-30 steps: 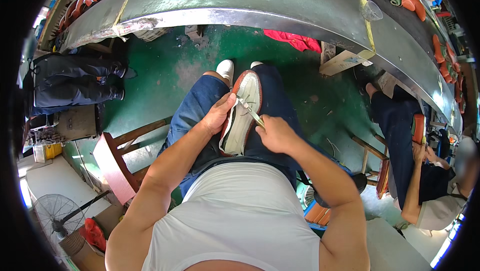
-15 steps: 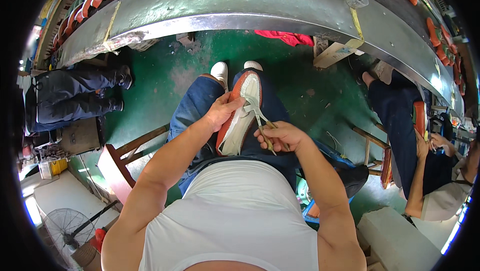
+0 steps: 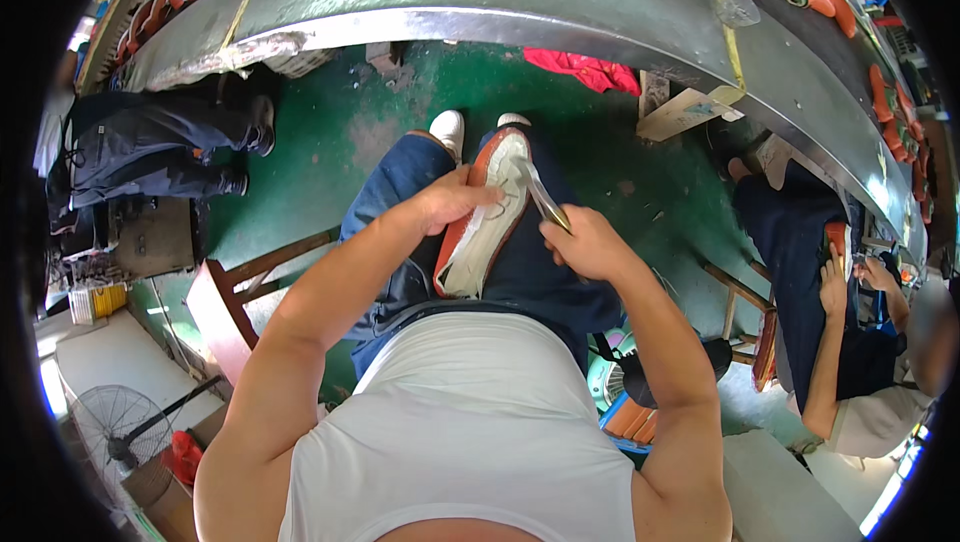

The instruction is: Trimming and assembling shoe components at a factory workbench using pliers.

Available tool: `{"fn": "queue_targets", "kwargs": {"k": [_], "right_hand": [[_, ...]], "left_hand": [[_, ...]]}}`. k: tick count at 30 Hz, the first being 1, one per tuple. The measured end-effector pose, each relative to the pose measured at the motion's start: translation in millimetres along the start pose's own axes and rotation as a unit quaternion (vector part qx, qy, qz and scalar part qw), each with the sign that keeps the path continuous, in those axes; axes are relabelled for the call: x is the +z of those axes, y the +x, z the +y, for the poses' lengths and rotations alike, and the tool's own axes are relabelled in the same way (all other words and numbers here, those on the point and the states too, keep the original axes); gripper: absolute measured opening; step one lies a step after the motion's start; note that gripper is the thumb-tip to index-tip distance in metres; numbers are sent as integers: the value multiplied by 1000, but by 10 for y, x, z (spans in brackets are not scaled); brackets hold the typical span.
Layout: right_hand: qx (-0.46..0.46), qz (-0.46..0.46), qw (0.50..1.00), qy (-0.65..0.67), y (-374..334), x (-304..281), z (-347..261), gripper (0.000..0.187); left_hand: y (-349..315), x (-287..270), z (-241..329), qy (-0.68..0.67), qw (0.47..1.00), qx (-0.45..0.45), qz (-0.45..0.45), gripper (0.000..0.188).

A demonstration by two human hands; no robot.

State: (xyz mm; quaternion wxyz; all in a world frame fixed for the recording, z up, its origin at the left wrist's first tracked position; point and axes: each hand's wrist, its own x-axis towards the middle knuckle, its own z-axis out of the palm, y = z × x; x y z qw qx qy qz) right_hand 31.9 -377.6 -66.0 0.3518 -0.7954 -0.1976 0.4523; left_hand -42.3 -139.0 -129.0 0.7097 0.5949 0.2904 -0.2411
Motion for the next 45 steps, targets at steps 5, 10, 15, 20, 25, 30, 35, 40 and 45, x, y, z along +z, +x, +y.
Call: {"fn": "queue_targets", "kwargs": {"k": [5, 10, 15, 20, 25, 30, 35, 40, 45], "right_hand": [[-135, -99, 973, -160, -329, 85, -13, 29], [-154, -33, 960, -232, -211, 333, 82, 34], [-124, -14, 977, -172, -360, 445, 345, 30], [-83, -36, 972, -219, -411, 437, 382, 27], [-166, 48, 929, -327, -586, 586, 209, 22], [-70, -78, 963, -250, -500, 418, 244, 21], [-95, -158, 958, -220, -312, 248, 408, 24], [-24, -231, 962, -146, -326, -122, 88, 25], [-188, 44, 981, 14, -72, 53, -41, 33]], "left_hand": [[105, -100, -41, -61, 995, -25, -75, 65], [96, -71, -94, -76, 995, -7, -59, 68], [-19, 11, -221, 32, 997, 64, -13, 76], [-362, -56, -461, 24, 988, 109, -108, 97], [-266, 140, -563, -45, 985, 167, -4, 100], [-338, 255, -669, 267, 922, 240, 147, 96], [-653, 26, -887, 250, 957, 144, -21, 97], [-706, 115, -728, 222, 964, 146, 11, 99], [-674, 168, -559, 274, 946, 164, 44, 114]]}}
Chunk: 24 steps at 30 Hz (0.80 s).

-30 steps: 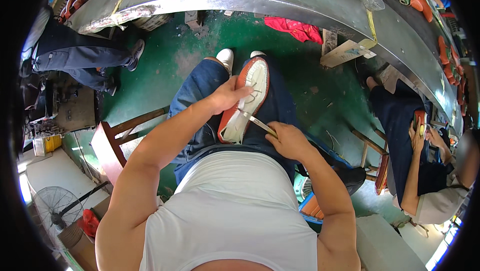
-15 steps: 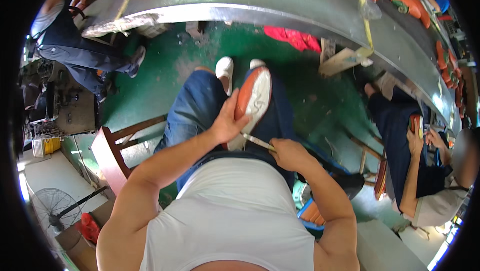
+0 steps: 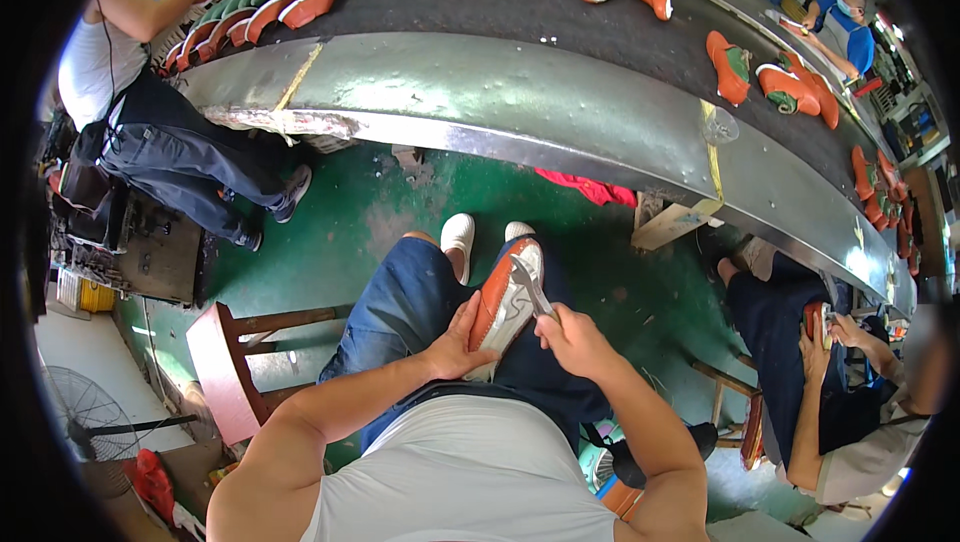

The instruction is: Trimming and assembling shoe components at a factory workbench using pliers.

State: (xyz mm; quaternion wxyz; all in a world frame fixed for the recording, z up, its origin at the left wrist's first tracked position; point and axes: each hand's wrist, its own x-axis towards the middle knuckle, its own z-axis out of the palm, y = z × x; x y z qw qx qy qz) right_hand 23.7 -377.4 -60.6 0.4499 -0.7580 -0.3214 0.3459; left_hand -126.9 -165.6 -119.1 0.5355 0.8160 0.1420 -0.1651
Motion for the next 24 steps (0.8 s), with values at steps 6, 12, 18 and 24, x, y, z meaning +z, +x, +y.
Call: {"fn": "queue_targets", "kwargs": {"k": [6, 12, 18, 24], "right_hand": [[34, -1, 980, -196, 328, -253, -88, 32], [-140, 299, 889, -317, 1042, -1308, -597, 37], [-150, 357, 815, -432, 2587, -2365, -445, 37], [-144, 390, 828, -376, 3057, -2525, -313, 38]], "left_hand": [[13, -341, -268, -436, 897, 11, -74, 86], [-199, -1307, 483, -468, 875, 117, -31, 93], [759, -2574, 1681, -352, 920, 169, 29, 93], [2457, -3711, 2543, -46, 985, 106, 128, 90]]}}
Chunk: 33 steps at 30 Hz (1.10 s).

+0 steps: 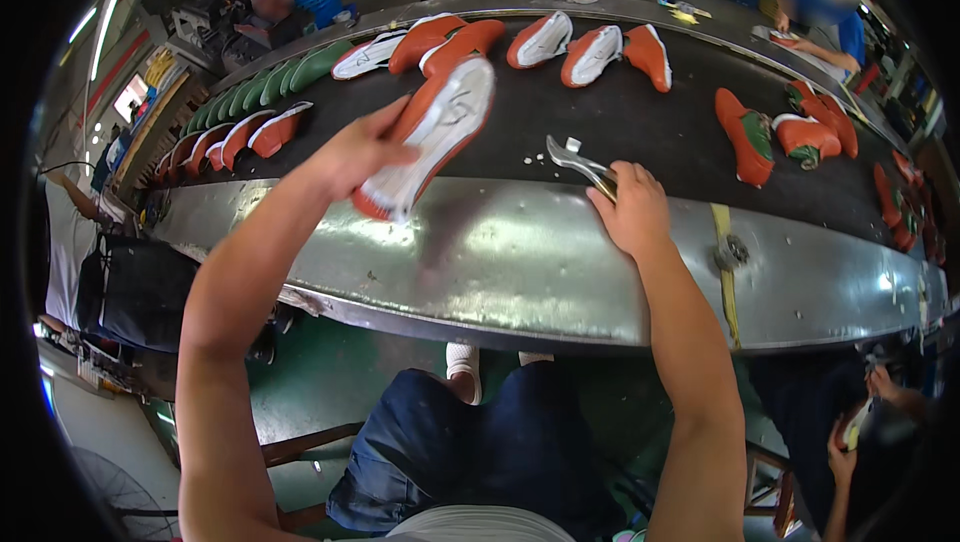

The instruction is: Trimming and assembling shoe components at a factory workbench using pliers.

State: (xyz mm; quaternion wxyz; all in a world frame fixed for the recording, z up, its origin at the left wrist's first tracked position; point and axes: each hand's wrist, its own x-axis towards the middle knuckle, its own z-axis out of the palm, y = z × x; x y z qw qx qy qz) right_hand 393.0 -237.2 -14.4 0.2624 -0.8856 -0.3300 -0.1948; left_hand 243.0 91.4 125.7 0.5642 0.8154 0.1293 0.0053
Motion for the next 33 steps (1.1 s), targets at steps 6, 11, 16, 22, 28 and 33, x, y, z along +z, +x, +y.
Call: {"fn": "queue_targets", "kwargs": {"k": [6, 11, 16, 22, 28, 33], "right_hand": [[14, 18, 999, 41, 100, 148, 73, 42], [52, -10, 999, 9, 143, 160, 128, 46], [66, -22, 998, -5, 156, 116, 96, 46], [103, -59, 993, -2, 198, 161, -14, 46], [121, -72, 990, -17, 172, 151, -27, 49], [104, -73, 992, 8, 238, 210, -74, 51]], "left_hand": [[1308, 301, -369, 731, 657, 159, 94, 75], [1414, 324, -639, 606, 750, 260, 47, 56], [1720, -251, -774, 277, 895, 254, 241, 36], [3054, -1119, -1660, 108, 894, -24, 434, 64], [4000, -1233, -1645, 262, 853, -74, 445, 97], [4035, -1651, -1864, 345, 857, -29, 381, 63]]}}
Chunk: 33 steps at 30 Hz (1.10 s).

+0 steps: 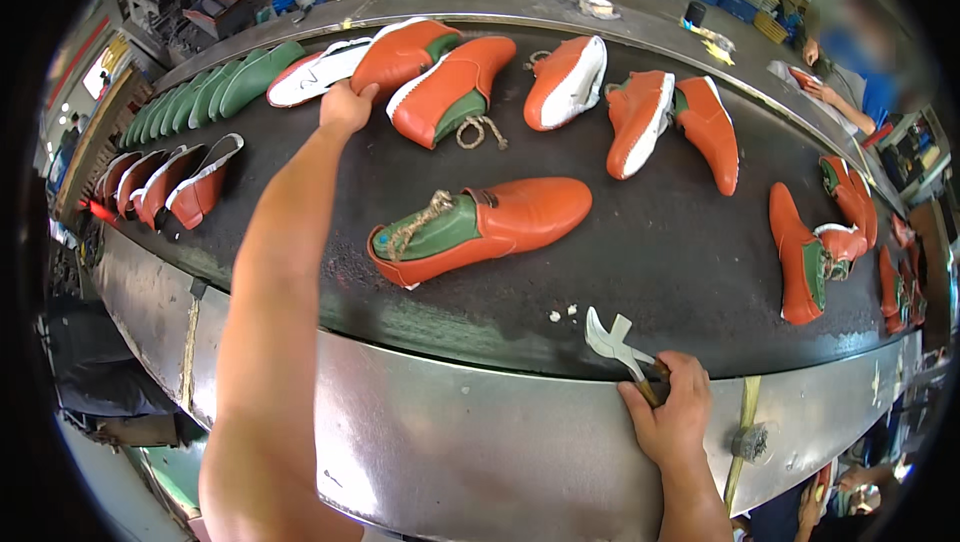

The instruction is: Trimming and assembling shoe components at a factory workbench using pliers.

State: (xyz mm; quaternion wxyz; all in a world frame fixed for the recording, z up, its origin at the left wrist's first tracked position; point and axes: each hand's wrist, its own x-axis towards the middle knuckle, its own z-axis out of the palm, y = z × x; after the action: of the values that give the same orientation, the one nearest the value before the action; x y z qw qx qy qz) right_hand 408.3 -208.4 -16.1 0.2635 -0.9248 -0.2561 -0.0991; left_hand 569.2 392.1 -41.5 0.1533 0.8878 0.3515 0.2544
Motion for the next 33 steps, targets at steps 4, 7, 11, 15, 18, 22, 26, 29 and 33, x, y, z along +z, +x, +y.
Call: {"fn": "queue_targets", "kwargs": {"k": [4, 7, 11, 15, 18, 22, 26, 29, 33], "right_hand": [[-18, 14, 1000, 4, 39, -5, -45, 48], [-8, 17, 1000, 8, 24, 11, -34, 47], [-26, 33, 999, 14, -20, 37, -44, 46], [-68, 81, 994, 8, -46, 96, -93, 47], [-119, 120, 986, -8, -85, 139, -137, 46], [-182, 161, 970, -25, -519, -66, -257, 47], [-201, 163, 966, 1, -1785, -382, -453, 49], [-55, 43, 980, 186, -2949, -404, -424, 47], [271, -162, 836, 449, -4027, -378, -186, 27]], "left_hand": [[-315, -640, 75, -450, 863, -201, -109, 45], [-858, -1430, -132, -522, 824, -173, -134, 40], [-2578, -2627, -367, -507, 856, -84, -55, 55], [-3941, -3406, -1046, -814, 555, 25, -171, 62], [-4982, -3587, -1101, -718, 648, 10, -255, 98], [-6353, -3623, -794, -647, 664, -63, -368, 105], [-7242, -3303, -587, -412, 780, 9, -471, 117], [-7844, -2945, -629, -338, 789, -1, -513, 112], [-7932, -2873, -232, -41, 896, 252, -363, 103]]}}
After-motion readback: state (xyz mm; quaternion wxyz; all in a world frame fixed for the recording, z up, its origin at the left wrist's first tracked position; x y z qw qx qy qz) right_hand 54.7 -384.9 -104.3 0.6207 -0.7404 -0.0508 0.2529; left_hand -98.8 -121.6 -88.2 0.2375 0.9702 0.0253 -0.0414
